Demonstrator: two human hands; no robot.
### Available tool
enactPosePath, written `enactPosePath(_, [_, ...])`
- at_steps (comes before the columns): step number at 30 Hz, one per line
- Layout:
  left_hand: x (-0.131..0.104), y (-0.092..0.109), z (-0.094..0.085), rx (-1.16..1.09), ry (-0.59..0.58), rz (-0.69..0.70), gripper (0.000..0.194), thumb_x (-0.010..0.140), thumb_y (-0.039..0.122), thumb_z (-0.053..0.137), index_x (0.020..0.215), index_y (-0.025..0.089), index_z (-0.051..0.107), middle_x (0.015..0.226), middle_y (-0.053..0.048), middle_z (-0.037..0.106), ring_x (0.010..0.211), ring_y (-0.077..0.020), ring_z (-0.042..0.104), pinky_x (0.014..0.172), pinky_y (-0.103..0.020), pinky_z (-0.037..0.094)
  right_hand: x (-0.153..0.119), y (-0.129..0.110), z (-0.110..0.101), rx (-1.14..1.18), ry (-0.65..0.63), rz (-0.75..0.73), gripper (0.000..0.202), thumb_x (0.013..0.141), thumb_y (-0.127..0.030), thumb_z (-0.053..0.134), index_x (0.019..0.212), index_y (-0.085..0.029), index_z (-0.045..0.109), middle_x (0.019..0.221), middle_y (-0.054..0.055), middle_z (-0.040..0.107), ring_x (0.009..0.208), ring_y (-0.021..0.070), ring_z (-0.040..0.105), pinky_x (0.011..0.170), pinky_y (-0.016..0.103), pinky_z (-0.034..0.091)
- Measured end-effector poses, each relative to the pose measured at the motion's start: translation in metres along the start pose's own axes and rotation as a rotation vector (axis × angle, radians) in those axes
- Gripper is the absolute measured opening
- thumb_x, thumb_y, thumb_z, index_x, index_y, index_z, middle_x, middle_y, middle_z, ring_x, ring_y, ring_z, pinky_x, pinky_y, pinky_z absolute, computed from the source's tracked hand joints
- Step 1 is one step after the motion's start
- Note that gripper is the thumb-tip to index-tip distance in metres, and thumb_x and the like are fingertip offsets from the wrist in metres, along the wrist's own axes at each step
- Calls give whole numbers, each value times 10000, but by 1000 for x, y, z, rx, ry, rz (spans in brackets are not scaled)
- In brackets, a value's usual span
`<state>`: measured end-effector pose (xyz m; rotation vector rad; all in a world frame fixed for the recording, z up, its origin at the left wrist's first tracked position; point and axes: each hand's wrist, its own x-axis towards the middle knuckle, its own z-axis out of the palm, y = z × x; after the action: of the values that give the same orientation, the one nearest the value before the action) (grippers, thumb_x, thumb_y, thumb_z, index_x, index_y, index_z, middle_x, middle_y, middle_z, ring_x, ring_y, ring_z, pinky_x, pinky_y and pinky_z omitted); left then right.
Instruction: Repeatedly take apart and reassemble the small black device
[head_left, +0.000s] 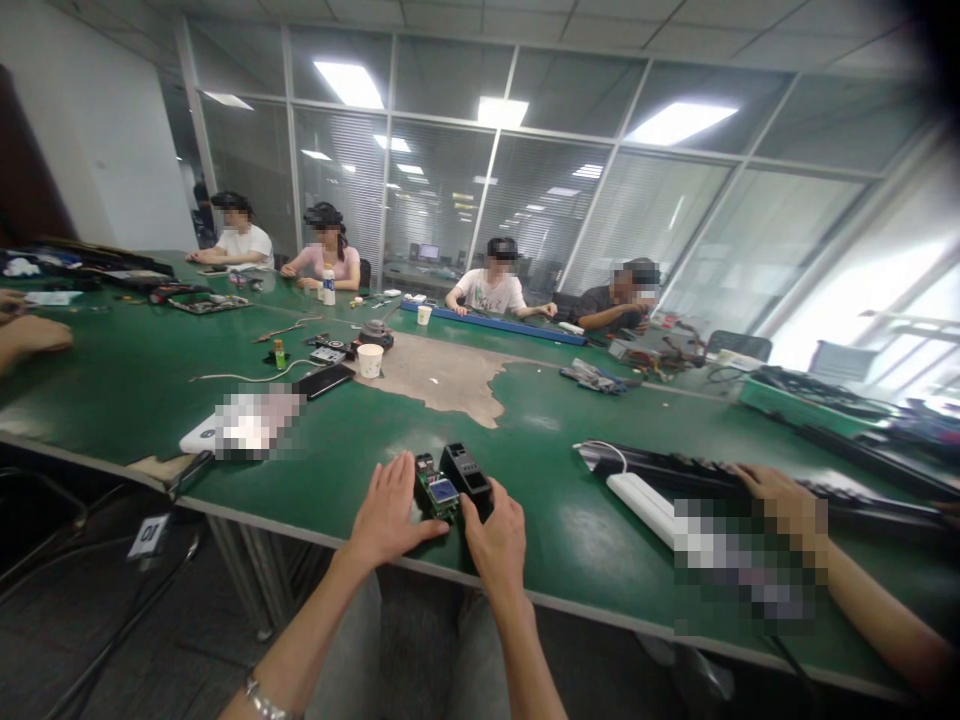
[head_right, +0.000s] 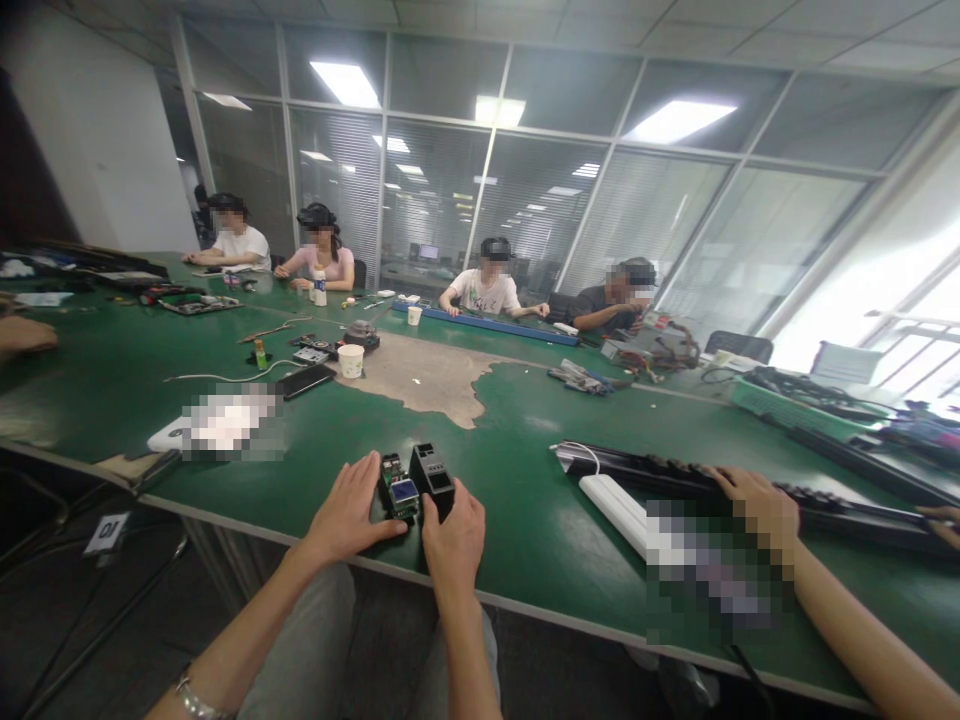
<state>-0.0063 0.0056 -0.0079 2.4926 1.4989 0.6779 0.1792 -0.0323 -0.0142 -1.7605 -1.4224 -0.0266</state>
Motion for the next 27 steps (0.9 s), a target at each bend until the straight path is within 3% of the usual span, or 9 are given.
enactPosePath(6, [0,0,-1,-2,-9,-1,1109,714,814,482,1482,65,201,1538,-209,246,1426,-342,224,1167,-523,137,3,-12,-12,132,45,144,515,830,-492,530,1200,-137,579,1075,143,668,981,270,617,866,383,447])
enactPosePath(11, [0,1,0,-14,0,-7,1090,705,793,523,1478,89,218,1528,-194,282,1418,-327,244,1170,-517,139,4,-33,-24,262,62,129,494,819,-499,554,1182,-166,592,1086,111,675,996,237,627,874,346,452])
enactPosePath(22, [-2,-5,7,-26,33,17,1002,757,716,524,1470,83,216,1521,-194,299,1416,-337,246,1167,-537,143,-3,-62,-20,101,-32,47,463,826,-460,545,1163,-149,605,987,127,682,930,252,632,823,341,455])
enactPosePath(27, [-2,-3,7,-63,57,8,1042,770,599,553,1497,59,37,1533,-222,245,1421,-345,226,1155,-543,160,-5,-70,-19,14,-58,-11,432,814,-419,556,1159,-165,608,936,112,681,907,262,634,799,339,455])
